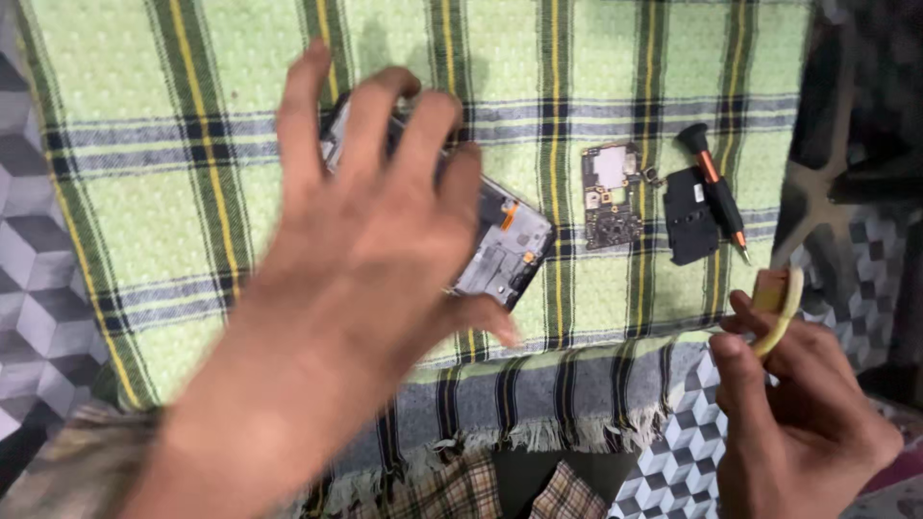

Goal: The person uses a toothbrush to clean the internal components of a disassembled smartphone, including the battery, motherboard, and camera module. The person brushes each part individually and places them back on the table.

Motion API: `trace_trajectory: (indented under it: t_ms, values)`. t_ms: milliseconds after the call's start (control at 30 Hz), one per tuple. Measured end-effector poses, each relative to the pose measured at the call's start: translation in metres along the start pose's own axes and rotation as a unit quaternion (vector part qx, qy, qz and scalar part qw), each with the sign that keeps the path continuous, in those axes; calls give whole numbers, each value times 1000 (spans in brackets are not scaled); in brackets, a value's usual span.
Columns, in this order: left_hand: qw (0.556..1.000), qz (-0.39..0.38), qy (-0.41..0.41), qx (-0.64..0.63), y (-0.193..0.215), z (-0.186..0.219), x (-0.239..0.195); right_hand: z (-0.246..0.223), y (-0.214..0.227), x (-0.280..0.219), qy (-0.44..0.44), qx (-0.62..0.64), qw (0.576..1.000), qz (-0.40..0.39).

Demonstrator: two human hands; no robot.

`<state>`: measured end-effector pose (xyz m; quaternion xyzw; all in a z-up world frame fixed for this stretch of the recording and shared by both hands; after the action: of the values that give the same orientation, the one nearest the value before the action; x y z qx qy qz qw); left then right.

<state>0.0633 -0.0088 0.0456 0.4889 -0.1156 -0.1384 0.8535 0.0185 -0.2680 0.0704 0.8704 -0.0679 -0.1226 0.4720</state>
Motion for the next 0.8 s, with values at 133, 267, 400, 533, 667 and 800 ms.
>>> trace_trajectory:
  t_ms: [133,267,400,533,667,800]
  values:
    - [990,130,-48,33,-21,43,29,-2,-3,-1,17,58,998,3]
    - [987,144,25,-66,-63,53,67,-5,-4,-9,2,58,998,2]
    - [980,189,11,-64,-84,53,84,-5,-2,-4,-5,73,997,10]
    - [987,159,-18,-1,-89,50,95,-2,-5,-6,-18,41,999,3]
    - [984,170,-33,29,-86,51,93,0,-7,-5,-26,69,997,-17]
    - [973,165,-60,-147,-74,44,53,8,-9,-5,-21,73,997,-27]
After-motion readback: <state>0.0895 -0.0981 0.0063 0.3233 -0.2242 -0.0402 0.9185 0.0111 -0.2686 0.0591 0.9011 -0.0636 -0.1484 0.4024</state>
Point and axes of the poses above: each hand's wrist, its own x-axis towards the middle knuckle, its own y-axis out of the back of the hand, z = x × y, the point moved 2 cm from there along x, towards the middle knuckle, and after that the axes turned 5 degrees about -z, right-handed, at the moved point
